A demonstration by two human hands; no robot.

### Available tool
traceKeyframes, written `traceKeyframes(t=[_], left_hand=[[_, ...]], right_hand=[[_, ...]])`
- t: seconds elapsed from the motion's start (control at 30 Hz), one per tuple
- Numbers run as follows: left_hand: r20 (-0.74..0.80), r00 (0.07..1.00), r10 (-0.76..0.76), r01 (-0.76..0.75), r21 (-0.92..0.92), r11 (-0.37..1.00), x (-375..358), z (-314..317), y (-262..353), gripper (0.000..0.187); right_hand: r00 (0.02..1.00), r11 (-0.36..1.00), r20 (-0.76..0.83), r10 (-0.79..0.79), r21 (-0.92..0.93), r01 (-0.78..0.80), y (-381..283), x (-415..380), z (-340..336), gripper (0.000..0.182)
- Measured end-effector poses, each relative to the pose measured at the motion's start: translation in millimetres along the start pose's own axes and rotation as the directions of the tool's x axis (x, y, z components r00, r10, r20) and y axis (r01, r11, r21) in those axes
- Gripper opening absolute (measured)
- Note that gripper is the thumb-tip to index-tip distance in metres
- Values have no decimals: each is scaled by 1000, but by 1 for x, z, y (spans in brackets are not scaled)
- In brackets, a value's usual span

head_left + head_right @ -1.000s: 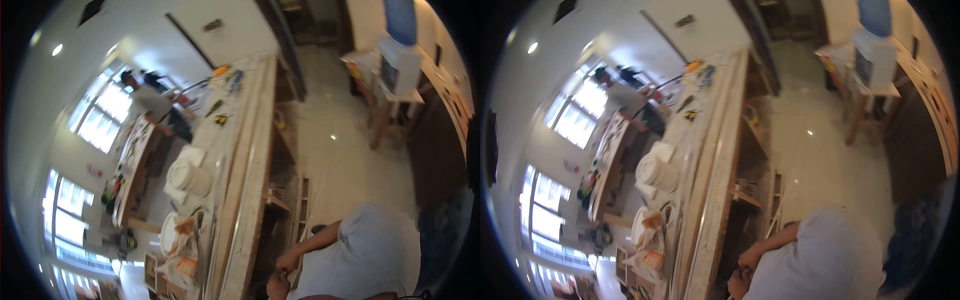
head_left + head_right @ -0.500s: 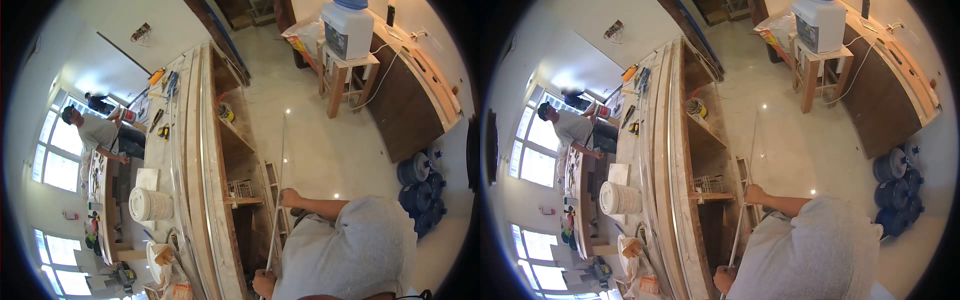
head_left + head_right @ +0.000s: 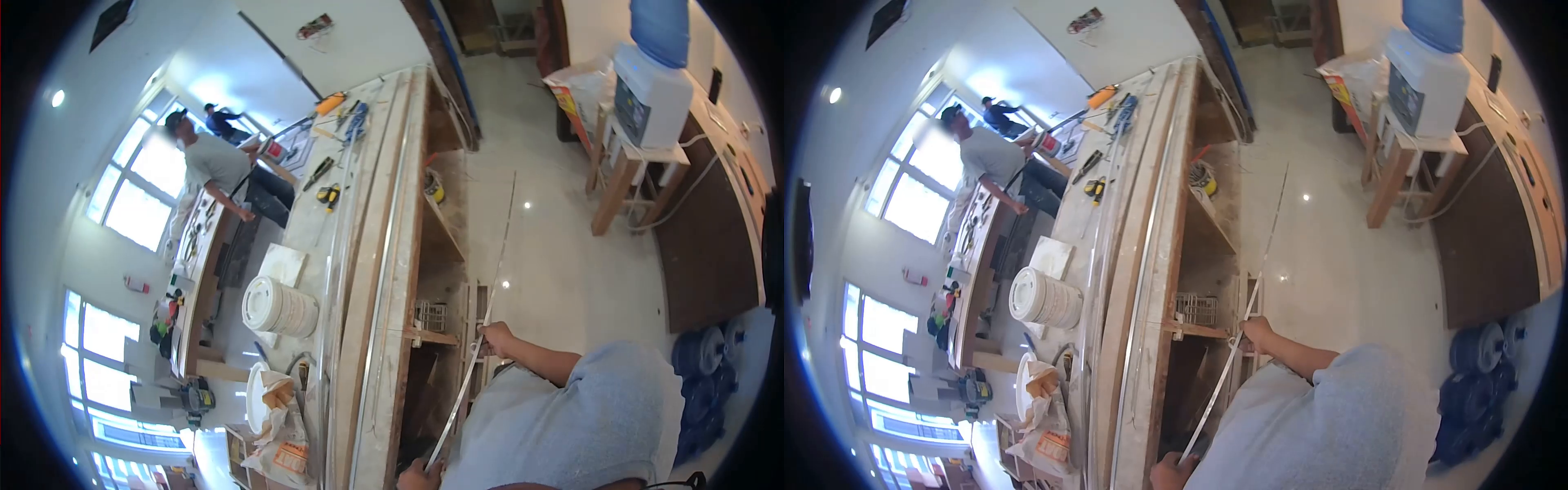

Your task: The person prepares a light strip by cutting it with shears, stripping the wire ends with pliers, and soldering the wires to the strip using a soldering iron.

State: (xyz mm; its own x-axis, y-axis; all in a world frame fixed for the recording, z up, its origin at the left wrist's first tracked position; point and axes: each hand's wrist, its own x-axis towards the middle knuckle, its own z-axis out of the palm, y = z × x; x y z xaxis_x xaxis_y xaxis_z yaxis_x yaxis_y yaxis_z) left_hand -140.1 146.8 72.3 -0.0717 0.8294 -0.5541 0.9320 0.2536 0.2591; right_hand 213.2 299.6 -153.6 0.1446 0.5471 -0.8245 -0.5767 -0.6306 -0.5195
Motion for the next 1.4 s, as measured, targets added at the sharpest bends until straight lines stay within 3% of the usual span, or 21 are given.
traceKeyframes(t=[0.07, 0.1, 0.13, 0.2, 0.27, 0.33, 0.43, 0.6, 0.77, 0.83, 0.93, 1.07, 1.17, 1.23, 1.4], left_hand=[[-90, 989, 118, -117, 14, 993, -21, -14, 14, 35], [-218, 966, 136, -134, 22, 991, -24, 0, 0, 31], [-226, 967, 122, -123, 8, 992, -20, 9, -15, 31], [-380, 881, 282, -341, -95, 935, 0, 21, -47, 29], [-431, 869, 242, -306, -87, 948, 14, 36, -62, 27], [-564, 781, 267, -324, -1, 946, 14, 35, -59, 26], [-711, 683, 167, -295, -59, 954, 21, 37, -59, 24], [-720, 677, 154, -184, 37, 982, 14, 7, -54, 25], [-672, 732, 113, -128, 27, 991, 39, -11, -73, 27], [-810, 561, 173, -243, 39, 969, 65, -16, -83, 20], [-843, 487, 229, -277, 100, 956, 101, -23, -107, 18], [-783, 590, 199, -314, 4, 949, 125, -38, -112, 19], [-769, 604, 210, -375, -42, 926, 139, -45, -110, 18], [-790, 563, 244, -337, 50, 940, 141, -48, -104, 17], [-760, 614, 214, -278, 46, 960, 143, -51, -117, 15]], right_hand=[[988, 976, 48, -144, 170, 134, -43, -61, 17, 21], [981, 970, 71, -183, 172, 169, -58, -75, 24, 22], [980, 973, 82, -183, 156, 168, -70, -82, 33, 22], [883, 924, 272, -382, 122, 362, -90, -87, 48, 25], [841, 900, 329, -431, 93, 425, -102, -75, 68, 26], [778, 871, 425, -463, 59, 487, -118, -74, 101, 27], [775, 886, 466, -427, 44, 462, -130, -76, 141, 30], [794, 921, 488, -361, 56, 385, -120, -61, 191, 33], [804, 888, 428, -414, -3, 459, -114, -55, 225, 34], [795, 867, 399, -456, 0, 498, -114, -53, 237, 35], [762, 814, 352, -543, 0, 581, -119, -44, 262, 36], [686, 709, 292, -666, -40, 704, -131, -47, 281, 39], [717, 724, 245, -652, -79, 685, -142, -57, 290, 40], [735, 735, 222, -640, -103, 671, -146, -49, 292, 40], [815, 802, 200, -544, -162, 575, -126, -10, 303, 38]])
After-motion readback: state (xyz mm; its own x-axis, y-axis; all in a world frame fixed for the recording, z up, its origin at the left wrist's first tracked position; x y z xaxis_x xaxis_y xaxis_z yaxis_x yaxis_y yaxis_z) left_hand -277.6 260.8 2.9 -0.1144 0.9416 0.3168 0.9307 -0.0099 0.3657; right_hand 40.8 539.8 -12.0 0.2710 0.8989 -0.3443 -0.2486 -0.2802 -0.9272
